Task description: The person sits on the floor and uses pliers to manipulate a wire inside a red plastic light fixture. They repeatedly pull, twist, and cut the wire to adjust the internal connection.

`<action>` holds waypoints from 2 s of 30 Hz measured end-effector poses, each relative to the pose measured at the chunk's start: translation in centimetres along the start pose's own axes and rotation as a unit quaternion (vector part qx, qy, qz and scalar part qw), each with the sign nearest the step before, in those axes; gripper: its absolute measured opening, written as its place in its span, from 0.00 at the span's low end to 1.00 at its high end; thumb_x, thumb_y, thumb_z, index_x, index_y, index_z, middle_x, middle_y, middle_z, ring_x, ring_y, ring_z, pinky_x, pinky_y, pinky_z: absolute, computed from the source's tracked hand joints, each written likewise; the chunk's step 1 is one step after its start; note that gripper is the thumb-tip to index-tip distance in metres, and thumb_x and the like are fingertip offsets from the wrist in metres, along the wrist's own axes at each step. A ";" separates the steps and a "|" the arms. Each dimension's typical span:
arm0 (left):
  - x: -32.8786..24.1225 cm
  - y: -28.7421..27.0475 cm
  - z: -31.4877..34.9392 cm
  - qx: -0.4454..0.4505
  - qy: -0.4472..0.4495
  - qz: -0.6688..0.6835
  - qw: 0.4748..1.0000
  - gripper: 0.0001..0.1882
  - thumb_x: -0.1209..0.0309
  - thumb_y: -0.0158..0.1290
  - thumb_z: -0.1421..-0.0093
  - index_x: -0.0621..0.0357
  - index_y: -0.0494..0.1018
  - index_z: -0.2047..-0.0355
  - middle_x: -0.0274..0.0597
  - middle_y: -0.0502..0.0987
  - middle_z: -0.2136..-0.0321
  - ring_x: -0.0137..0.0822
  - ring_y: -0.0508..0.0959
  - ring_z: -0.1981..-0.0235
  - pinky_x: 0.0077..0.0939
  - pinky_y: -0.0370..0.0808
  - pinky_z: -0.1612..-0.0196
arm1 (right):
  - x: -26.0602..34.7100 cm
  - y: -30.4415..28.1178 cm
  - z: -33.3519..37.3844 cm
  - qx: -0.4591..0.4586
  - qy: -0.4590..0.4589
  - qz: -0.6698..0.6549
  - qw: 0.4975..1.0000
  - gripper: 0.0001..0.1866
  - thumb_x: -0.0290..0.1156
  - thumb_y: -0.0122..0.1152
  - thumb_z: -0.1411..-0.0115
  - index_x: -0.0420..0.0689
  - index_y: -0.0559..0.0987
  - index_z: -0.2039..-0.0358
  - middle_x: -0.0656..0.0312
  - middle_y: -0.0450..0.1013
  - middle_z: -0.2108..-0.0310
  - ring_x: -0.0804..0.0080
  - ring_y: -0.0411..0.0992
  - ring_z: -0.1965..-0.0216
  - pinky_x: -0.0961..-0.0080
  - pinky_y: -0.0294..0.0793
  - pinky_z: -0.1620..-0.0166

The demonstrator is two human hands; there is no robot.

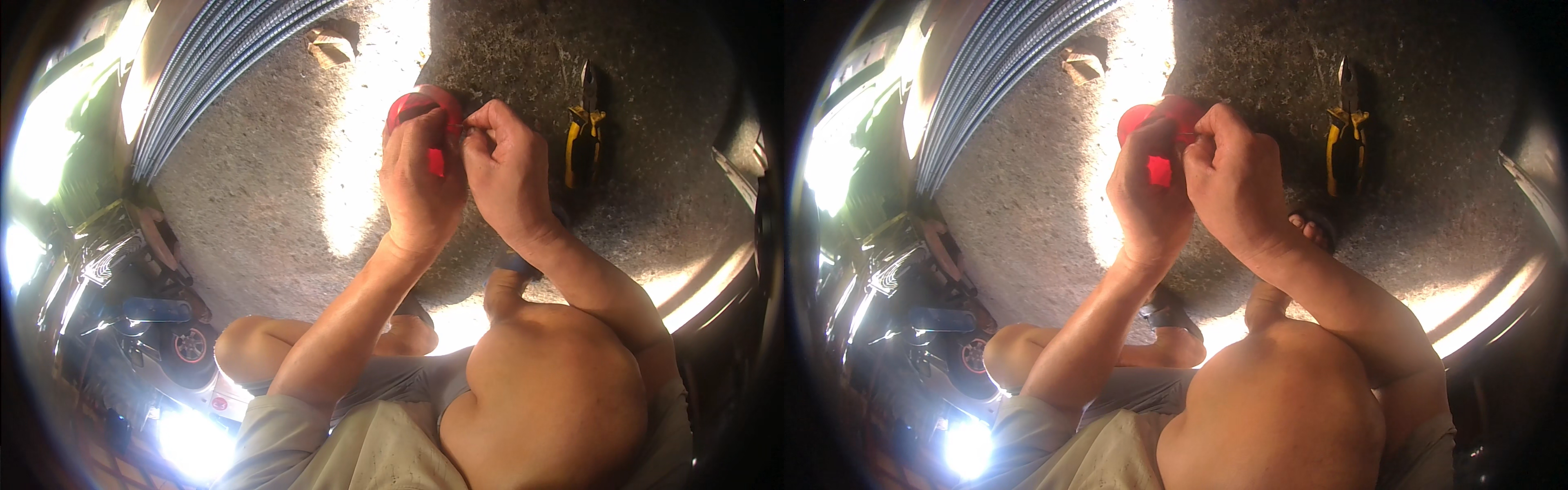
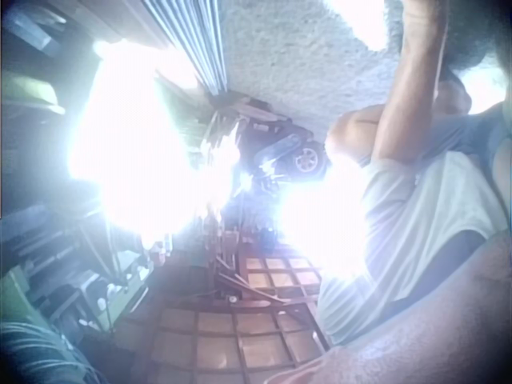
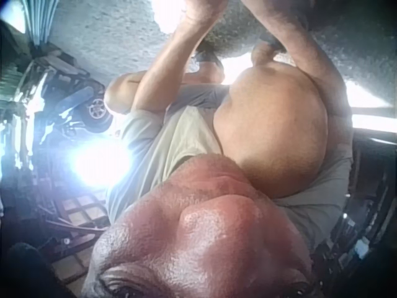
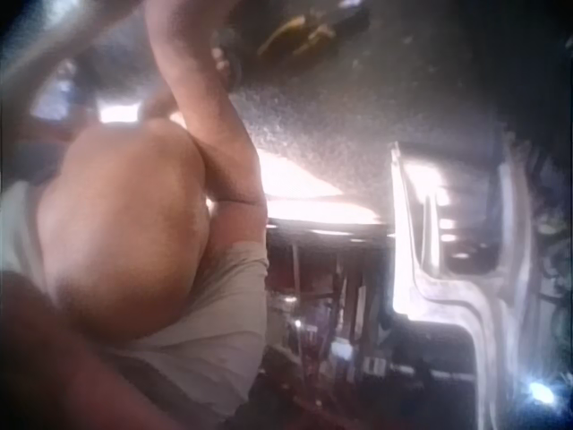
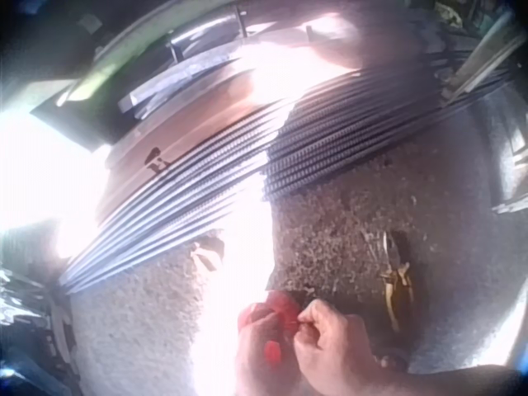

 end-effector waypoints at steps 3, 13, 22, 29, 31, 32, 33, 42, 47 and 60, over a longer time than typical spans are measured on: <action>-0.8 0.2 0.1 -0.016 0.035 -0.029 0.999 0.15 0.79 0.65 0.44 0.63 0.78 0.56 0.49 0.82 0.62 0.50 0.83 0.60 0.43 0.78 0.49 | 0.4 -0.3 0.0 -0.006 0.000 0.008 1.000 0.02 0.21 0.58 0.38 0.37 0.77 0.64 0.41 0.78 0.75 0.40 0.81 0.68 0.54 0.80 0.67; -1.7 0.3 -0.2 -0.004 0.057 -0.067 0.996 0.13 0.82 0.63 0.44 0.61 0.78 0.59 0.48 0.81 0.66 0.51 0.81 0.64 0.42 0.77 0.57 | -5.5 1.8 2.2 0.038 0.421 -0.357 0.833 0.05 0.23 0.54 0.38 0.38 0.78 0.69 0.68 0.72 0.77 0.82 0.67 0.74 0.74 0.65 0.75; -2.5 1.4 0.1 0.040 0.065 -0.081 0.994 0.07 0.78 0.59 0.41 0.56 0.77 0.62 0.41 0.77 0.70 0.48 0.79 0.64 0.54 0.69 0.38 | -0.1 -1.0 -1.1 -0.036 0.070 -0.029 0.996 0.06 0.24 0.58 0.39 0.37 0.78 0.72 0.55 0.76 0.81 0.75 0.73 0.80 0.69 0.74 0.72; -2.2 0.4 -0.2 -0.008 0.058 -0.086 0.995 0.13 0.80 0.64 0.48 0.56 0.78 0.61 0.44 0.83 0.64 0.50 0.82 0.61 0.43 0.73 0.46 | -3.0 -0.3 -0.5 -0.034 0.197 -0.194 0.960 0.08 0.28 0.56 0.35 0.40 0.79 0.69 0.66 0.73 0.78 0.75 0.70 0.76 0.72 0.71 0.70; -1.7 0.4 0.0 -0.004 0.057 -0.092 0.994 0.15 0.81 0.64 0.48 0.57 0.79 0.59 0.43 0.83 0.62 0.49 0.82 0.59 0.42 0.74 0.46 | -4.3 0.4 0.9 -0.047 0.311 -0.298 0.901 0.08 0.29 0.55 0.33 0.43 0.80 0.67 0.71 0.69 0.77 0.76 0.67 0.76 0.74 0.68 0.70; -1.6 0.4 -0.1 -0.007 0.057 -0.092 0.994 0.15 0.81 0.63 0.47 0.57 0.79 0.58 0.43 0.83 0.62 0.49 0.82 0.59 0.42 0.74 0.46 | -4.7 0.9 1.7 -0.055 0.364 -0.347 0.862 0.08 0.30 0.54 0.32 0.44 0.80 0.66 0.73 0.67 0.76 0.77 0.65 0.76 0.75 0.67 0.70; -1.5 0.4 -0.2 -0.009 0.057 -0.091 0.994 0.16 0.82 0.63 0.47 0.57 0.79 0.58 0.43 0.83 0.62 0.49 0.82 0.59 0.42 0.74 0.46 | -4.9 1.0 2.1 -0.052 0.373 -0.372 0.849 0.08 0.30 0.54 0.32 0.45 0.80 0.65 0.73 0.66 0.76 0.77 0.64 0.76 0.75 0.66 0.70; -0.7 -0.1 -0.4 0.028 0.040 -0.066 0.997 0.16 0.81 0.63 0.46 0.56 0.78 0.57 0.44 0.84 0.59 0.50 0.83 0.57 0.43 0.77 0.50 | -5.8 2.1 4.4 0.012 0.465 -0.377 0.801 0.07 0.28 0.55 0.29 0.41 0.80 0.59 0.63 0.74 0.68 0.71 0.71 0.71 0.68 0.75 0.63; -0.6 -0.5 -0.5 0.025 0.042 -0.039 0.998 0.18 0.83 0.63 0.48 0.55 0.78 0.57 0.43 0.85 0.58 0.49 0.83 0.56 0.42 0.79 0.51 | -5.8 1.8 5.1 0.062 0.476 -0.357 0.801 0.08 0.29 0.55 0.29 0.40 0.80 0.58 0.60 0.76 0.67 0.67 0.76 0.67 0.65 0.81 0.58; -1.0 0.2 -0.7 0.034 0.059 -0.016 0.998 0.16 0.84 0.62 0.45 0.57 0.77 0.56 0.45 0.85 0.60 0.51 0.85 0.59 0.41 0.81 0.53 | -3.2 0.7 1.4 0.030 0.344 -0.373 0.861 0.11 0.32 0.56 0.35 0.43 0.78 0.74 0.75 0.59 0.84 0.83 0.55 0.81 0.74 0.59 0.74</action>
Point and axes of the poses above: each hand's wrist, its own z-axis away from the middle knuckle, its own y-axis out of the palm, x = y × z, the point moved 10 cm from there along -z, towards the middle knuckle
